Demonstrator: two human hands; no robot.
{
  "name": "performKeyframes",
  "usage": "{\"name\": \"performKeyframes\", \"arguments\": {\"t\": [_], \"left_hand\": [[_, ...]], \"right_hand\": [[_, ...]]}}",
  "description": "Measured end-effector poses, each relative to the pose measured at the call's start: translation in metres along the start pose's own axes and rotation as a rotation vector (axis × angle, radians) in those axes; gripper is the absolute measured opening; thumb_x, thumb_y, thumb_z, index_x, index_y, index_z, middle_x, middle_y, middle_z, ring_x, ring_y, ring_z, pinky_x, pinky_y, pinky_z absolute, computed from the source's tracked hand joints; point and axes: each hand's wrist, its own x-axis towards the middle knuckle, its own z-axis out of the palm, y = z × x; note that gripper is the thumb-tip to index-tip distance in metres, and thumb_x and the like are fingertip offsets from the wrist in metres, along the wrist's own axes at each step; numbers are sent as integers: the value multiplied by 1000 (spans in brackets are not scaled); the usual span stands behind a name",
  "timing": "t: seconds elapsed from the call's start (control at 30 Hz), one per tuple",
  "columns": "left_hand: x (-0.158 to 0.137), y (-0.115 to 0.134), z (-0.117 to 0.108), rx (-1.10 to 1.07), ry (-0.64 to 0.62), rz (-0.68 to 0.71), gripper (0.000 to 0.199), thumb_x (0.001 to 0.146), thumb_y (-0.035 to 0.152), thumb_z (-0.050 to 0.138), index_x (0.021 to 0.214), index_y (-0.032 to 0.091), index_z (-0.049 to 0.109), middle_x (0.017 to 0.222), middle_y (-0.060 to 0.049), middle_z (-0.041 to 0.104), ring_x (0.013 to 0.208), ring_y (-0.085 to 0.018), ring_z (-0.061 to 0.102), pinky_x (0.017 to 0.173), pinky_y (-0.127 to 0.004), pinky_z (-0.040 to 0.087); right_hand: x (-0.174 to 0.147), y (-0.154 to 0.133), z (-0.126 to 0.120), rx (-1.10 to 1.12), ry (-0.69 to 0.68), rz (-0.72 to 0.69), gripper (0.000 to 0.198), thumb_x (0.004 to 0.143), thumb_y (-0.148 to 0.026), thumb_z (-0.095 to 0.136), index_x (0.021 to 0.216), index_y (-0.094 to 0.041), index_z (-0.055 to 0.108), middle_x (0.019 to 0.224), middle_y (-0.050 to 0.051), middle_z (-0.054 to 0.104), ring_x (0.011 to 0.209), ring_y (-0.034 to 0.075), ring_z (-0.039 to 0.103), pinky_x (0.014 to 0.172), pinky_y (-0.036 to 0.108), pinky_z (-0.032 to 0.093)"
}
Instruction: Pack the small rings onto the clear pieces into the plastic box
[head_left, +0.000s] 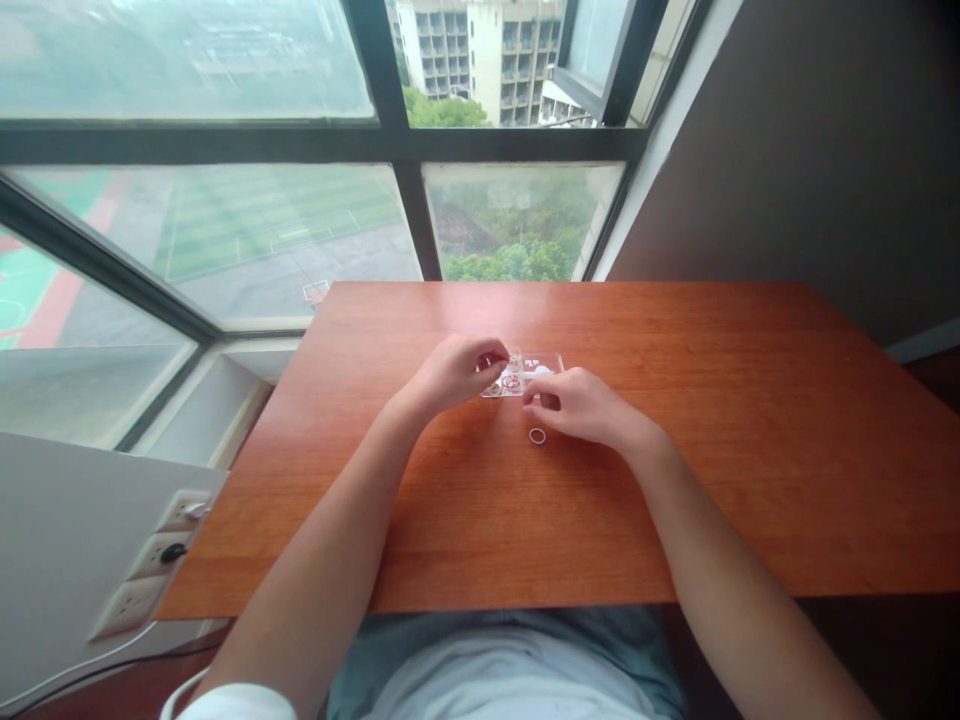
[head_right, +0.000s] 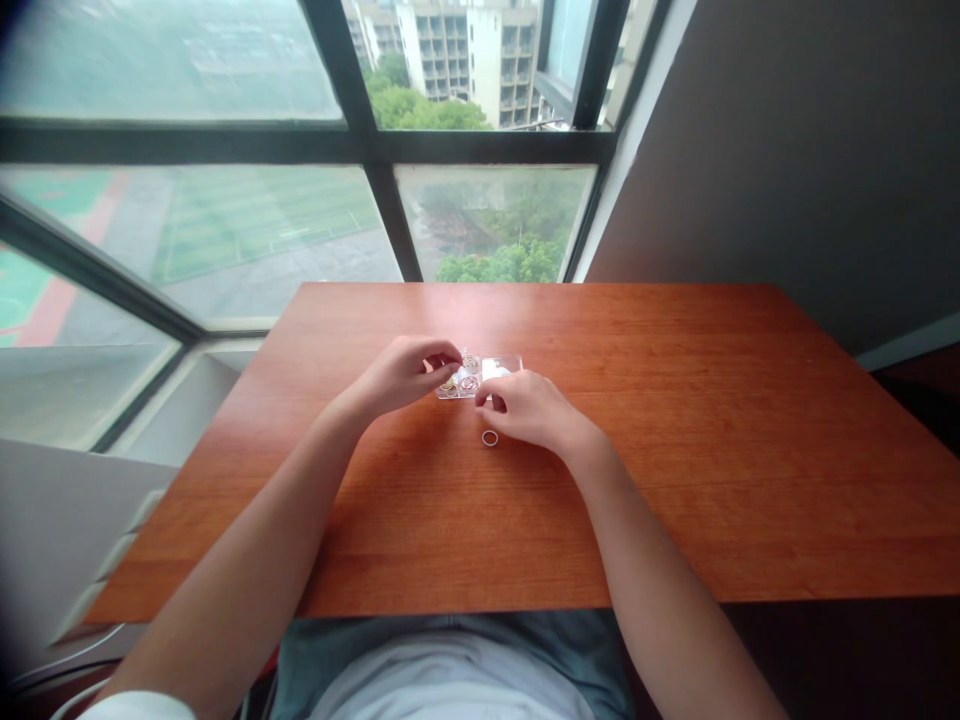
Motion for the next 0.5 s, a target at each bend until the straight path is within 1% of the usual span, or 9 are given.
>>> {"name": "performKeyframes", "arguments": {"t": [0.1,0.17,0.27,0.33,0.5], "left_hand": [[0,0,0,1,4,-3,17,79,16,55,83,16,71,75,-2,69,66,-12,59,58,-19,42],[0,0,0,1,7,-4,17,79,16,55,83,16,71,75,-2,69,66,-12,59,58,-19,42],[0,0,1,5,5,-4,17,79,16,55,83,16,71,75,-2,69,67,-12,59,58,-19,42],[0,0,0,10,0,-5,17,79,16,55,83,16,71,75,-2,69,66,-12,59,58,-19,42],[0,1,0,10,-10,1,16,78,16,55,82,15,71,74,-2,69,65,-12,58,57,-19,42]], "right_hand": [[-3,-2,-3,111,-190,-1,10,79,-25,64,86,-23,69,68,-5,64,61,10,55,57,21,35],[-3,-2,-3,128,-234,8,11,77,-23,63,86,-23,69,68,-5,63,61,10,54,55,20,35],[-2,-2,-2,65,-203,32,12,78,-18,57,79,-21,68,71,-3,65,63,10,55,57,21,34],[-1,-2,0,-13,-168,48,13,78,-18,55,75,-21,67,73,-2,66,64,11,55,58,22,34],[1,-4,2,-194,-112,88,14,81,-23,55,77,-23,68,73,0,68,63,13,56,58,24,30]]}}
